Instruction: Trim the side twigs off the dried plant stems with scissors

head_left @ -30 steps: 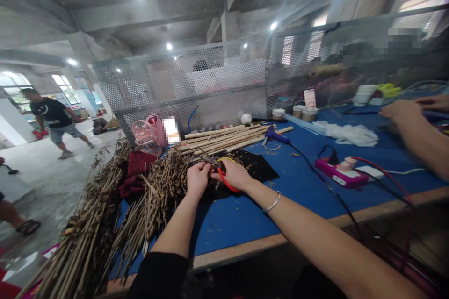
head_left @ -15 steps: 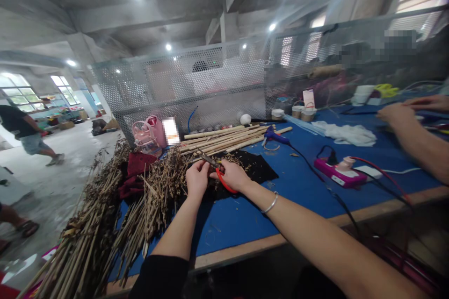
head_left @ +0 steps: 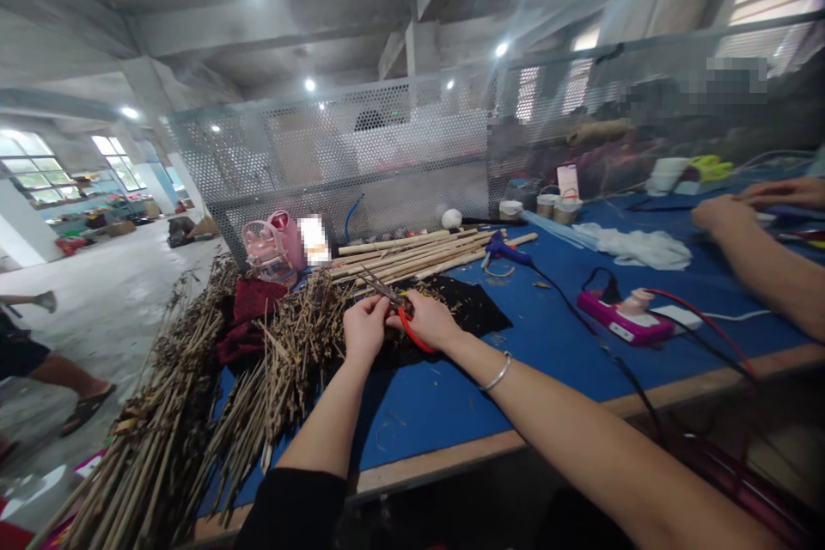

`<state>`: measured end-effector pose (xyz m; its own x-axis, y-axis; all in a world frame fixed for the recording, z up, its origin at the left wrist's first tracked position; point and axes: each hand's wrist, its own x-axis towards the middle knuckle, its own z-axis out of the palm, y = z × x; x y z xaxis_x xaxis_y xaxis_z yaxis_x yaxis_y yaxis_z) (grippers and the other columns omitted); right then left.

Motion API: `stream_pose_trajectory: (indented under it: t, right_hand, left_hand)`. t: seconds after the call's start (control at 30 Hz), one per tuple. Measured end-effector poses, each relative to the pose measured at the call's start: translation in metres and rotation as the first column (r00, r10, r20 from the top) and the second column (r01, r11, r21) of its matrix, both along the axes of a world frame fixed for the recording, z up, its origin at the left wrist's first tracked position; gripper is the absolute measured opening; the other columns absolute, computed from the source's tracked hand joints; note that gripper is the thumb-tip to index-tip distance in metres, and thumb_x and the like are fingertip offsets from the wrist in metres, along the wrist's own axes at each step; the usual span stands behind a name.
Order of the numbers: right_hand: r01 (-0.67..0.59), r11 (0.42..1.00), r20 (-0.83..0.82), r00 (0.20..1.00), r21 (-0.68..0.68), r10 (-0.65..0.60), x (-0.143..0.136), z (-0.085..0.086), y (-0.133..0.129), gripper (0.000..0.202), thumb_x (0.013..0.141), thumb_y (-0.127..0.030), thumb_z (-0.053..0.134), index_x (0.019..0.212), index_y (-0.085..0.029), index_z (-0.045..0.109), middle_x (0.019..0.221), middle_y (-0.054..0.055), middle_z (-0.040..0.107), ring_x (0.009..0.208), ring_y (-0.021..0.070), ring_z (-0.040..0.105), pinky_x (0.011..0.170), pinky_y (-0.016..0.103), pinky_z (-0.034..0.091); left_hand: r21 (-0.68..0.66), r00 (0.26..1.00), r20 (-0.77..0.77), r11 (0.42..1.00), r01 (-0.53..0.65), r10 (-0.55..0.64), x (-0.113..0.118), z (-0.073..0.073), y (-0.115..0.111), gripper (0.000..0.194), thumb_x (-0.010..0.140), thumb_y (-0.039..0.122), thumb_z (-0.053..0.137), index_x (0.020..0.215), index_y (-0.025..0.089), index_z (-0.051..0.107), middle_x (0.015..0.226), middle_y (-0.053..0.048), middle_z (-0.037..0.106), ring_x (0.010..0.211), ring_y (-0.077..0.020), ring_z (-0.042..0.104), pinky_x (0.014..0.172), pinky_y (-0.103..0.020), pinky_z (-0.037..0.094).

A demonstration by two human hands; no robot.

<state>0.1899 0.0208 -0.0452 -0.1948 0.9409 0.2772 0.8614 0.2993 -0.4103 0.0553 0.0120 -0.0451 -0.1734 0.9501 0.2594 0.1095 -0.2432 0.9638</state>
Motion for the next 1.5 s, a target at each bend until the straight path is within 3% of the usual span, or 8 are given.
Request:
stream_pose_trajectory:
  t: [0.27,0.47,0.7,0.97,1.17,1.5]
  right_hand:
    - [-0.041,0.999,0.016,0.999,0.003,0.041,0.001,-0.003,0.003,0.045,0.072,-0.063,0.049,0.087,-0.020,0.052,0.077,0.004,0.063,0.072,0.0181,0.060,0.057,0.023,0.034]
    - [-0.123,0.987,0.024,0.992,0.107,0.121,0.003,-0.002,0.000,0.050,0.067,-0.061,0.055,0.089,-0.017,0.049,0.086,0.007,0.060,0.079,0.0187,0.058,0.062,0.024,0.036]
    - [-0.069,0.997,0.046,0.997,0.044,0.067,0.003,0.002,-0.002,0.045,0.071,-0.060,0.051,0.088,-0.018,0.050,0.080,0.005,0.061,0.075,0.0183,0.058,0.058,0.024,0.033]
    - [-0.037,0.999,0.014,0.999,-0.017,0.038,0.001,0.002,-0.001,0.046,0.070,-0.065,0.049,0.080,-0.020,0.051,0.072,0.002,0.062,0.067,0.0165,0.058,0.050,0.022,0.028]
    - [-0.021,0.999,-0.016,1.000,-0.044,0.020,0.000,-0.004,0.001,0.047,0.070,-0.066,0.047,0.079,-0.020,0.050,0.073,0.003,0.062,0.065,0.0164,0.058,0.050,0.022,0.028]
    - [-0.123,0.989,0.014,0.992,0.087,0.122,0.002,0.000,-0.002,0.048,0.066,-0.058,0.058,0.090,-0.017,0.048,0.085,0.005,0.057,0.076,0.0171,0.056,0.061,0.024,0.035]
  left_hand:
    - [-0.022,0.991,0.128,0.999,0.032,-0.029,-0.001,-0.005,0.007,0.024,0.072,0.029,0.054,0.083,0.011,0.065,0.072,-0.007,0.067,0.062,-0.0150,0.062,0.057,-0.024,0.048]
    - [-0.025,0.998,0.040,0.998,0.053,-0.052,-0.001,-0.004,0.004,0.020,0.072,0.026,0.051,0.071,0.012,0.064,0.065,-0.004,0.066,0.058,-0.0137,0.059,0.054,-0.022,0.045]
    - [0.034,0.992,-0.127,0.999,0.023,-0.018,-0.005,0.001,0.000,0.021,0.072,0.027,0.050,0.066,0.014,0.066,0.060,-0.002,0.065,0.054,-0.0124,0.056,0.051,-0.019,0.040]
    - [0.030,0.984,-0.172,0.998,-0.047,0.052,-0.006,0.006,-0.002,0.021,0.072,0.026,0.050,0.067,0.014,0.067,0.056,-0.002,0.063,0.051,-0.0123,0.054,0.049,-0.019,0.037]
    - [0.070,0.990,-0.106,0.994,-0.082,0.089,-0.005,0.001,0.001,0.020,0.070,0.024,0.055,0.083,0.014,0.068,0.075,-0.006,0.069,0.065,-0.0156,0.060,0.063,-0.023,0.044]
    - [0.029,0.996,-0.085,0.999,-0.028,0.031,-0.004,0.002,0.000,0.020,0.070,0.024,0.053,0.076,0.014,0.070,0.065,-0.003,0.067,0.056,-0.0139,0.058,0.053,-0.021,0.043]
